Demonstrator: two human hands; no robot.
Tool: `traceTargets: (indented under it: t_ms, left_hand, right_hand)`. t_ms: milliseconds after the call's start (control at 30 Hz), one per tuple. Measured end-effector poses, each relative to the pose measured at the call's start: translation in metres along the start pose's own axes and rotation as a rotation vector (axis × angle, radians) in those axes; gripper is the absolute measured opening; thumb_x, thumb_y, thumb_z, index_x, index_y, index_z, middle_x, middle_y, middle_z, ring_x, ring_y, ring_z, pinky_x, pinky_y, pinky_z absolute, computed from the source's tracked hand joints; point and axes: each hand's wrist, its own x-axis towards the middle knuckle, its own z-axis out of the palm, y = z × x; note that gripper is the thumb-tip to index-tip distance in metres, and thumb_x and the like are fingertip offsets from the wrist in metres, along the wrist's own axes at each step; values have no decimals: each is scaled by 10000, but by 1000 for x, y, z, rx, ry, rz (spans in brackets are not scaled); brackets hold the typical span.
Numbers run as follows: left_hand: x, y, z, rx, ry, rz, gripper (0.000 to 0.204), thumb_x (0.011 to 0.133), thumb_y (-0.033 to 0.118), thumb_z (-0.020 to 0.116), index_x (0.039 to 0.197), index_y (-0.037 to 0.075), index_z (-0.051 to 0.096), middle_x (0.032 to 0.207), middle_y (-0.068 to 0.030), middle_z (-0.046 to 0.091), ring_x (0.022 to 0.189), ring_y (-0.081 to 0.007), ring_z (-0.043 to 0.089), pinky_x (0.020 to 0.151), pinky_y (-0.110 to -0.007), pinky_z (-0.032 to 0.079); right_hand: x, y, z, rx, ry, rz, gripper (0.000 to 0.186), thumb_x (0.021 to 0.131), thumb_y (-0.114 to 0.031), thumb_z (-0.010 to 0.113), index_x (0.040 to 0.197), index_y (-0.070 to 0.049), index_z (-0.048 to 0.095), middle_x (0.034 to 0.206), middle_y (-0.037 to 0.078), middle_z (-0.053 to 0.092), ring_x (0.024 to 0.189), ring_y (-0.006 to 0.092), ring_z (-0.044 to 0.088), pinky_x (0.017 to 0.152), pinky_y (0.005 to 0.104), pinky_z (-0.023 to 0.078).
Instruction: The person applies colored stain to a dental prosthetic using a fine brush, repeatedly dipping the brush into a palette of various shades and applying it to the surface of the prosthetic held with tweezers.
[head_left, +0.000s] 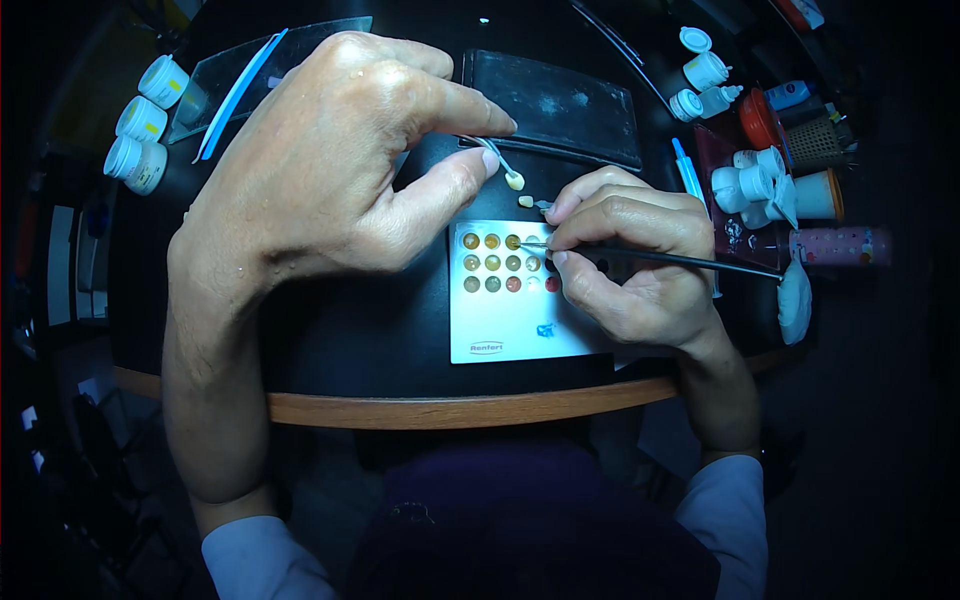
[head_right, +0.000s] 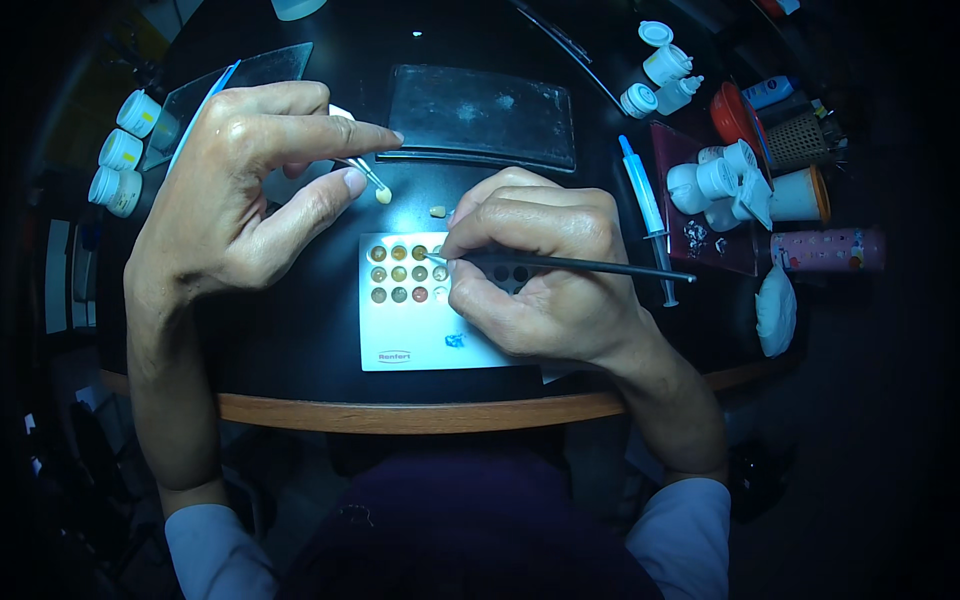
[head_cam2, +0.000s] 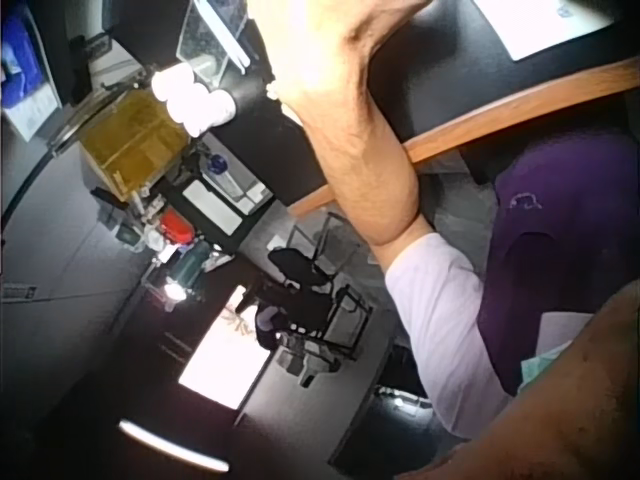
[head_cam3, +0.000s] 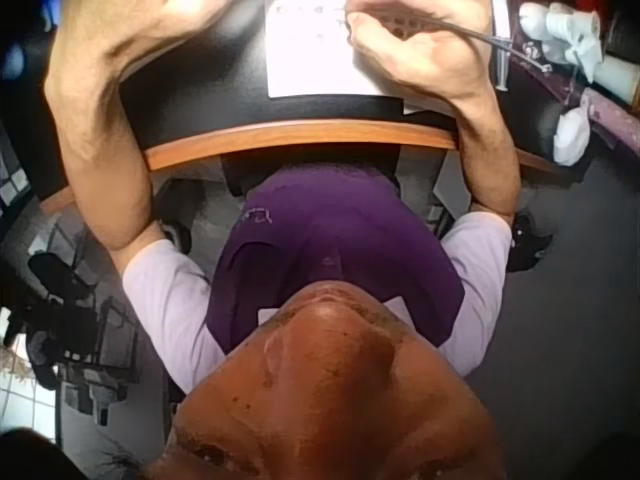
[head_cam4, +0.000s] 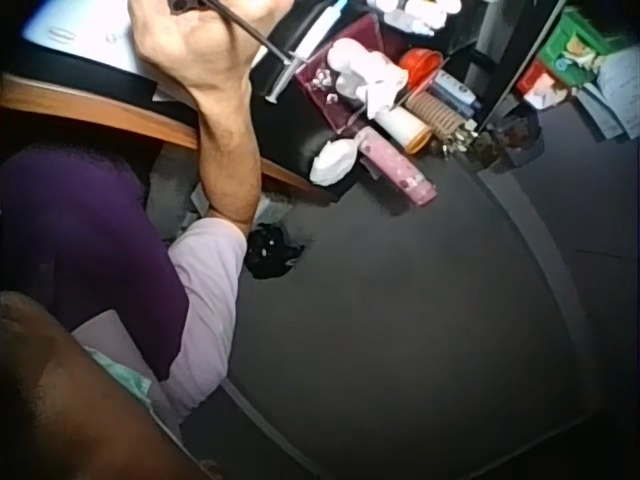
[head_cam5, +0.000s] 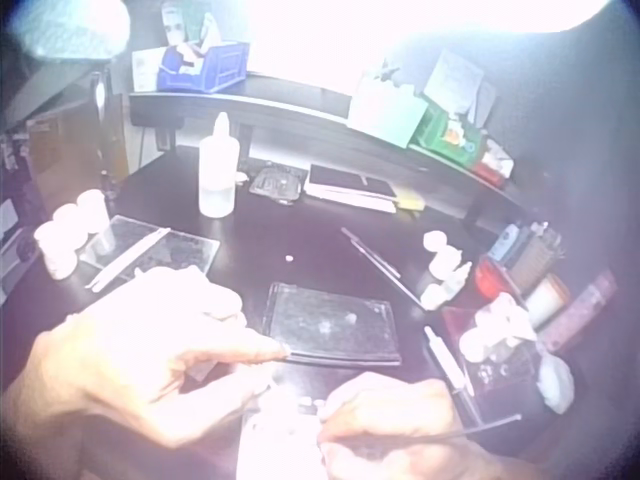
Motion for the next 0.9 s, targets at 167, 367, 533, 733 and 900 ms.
traceTargets:
  t_ms: [167,367,533,733,900]
  left_hand:
    - [0,1,2,-25,-8,-19,314,820,114,718,1083,-2,843,736,-116,691,581,-181,599,527,-320,454]
    - [-1,2,3,-25,-12,-29,314,819,119,723,1082,-6,842,732,-118,683,587,-182,602,532,-323,455]
    - [0,3,2,-25,-20,-37,318,817,123,726,1082,-8,841,734,-116,674,592,-184,600,534,-327,457]
    - [-2,2,4,-48,-34,-74,318,823,137,725,1080,-12,840,725,-120,661,612,-192,602,541,-330,460]
    - [0,1,7,-124,-61,-98,328,851,168,726,1108,-1,841,700,-114,646,621,-194,577,577,-364,429]
  right_hand:
    - [-1,0,0,-9,-2,6,103,702,21,768,802,43,763,783,145,747,790,246,754,695,337,596]
    - [-2,-1,0,2,-3,20,108,700,23,771,806,43,767,784,145,749,791,249,757,696,337,596]
    - [-1,-1,0,2,8,5,112,699,26,771,810,43,765,796,146,750,792,247,756,696,335,593]
    - [-3,-1,1,30,24,50,106,706,10,764,808,38,752,816,152,746,796,240,747,697,329,589]
    - [-3,-2,-8,-1,47,30,89,723,-3,747,796,34,713,821,147,719,785,211,723,712,306,574]
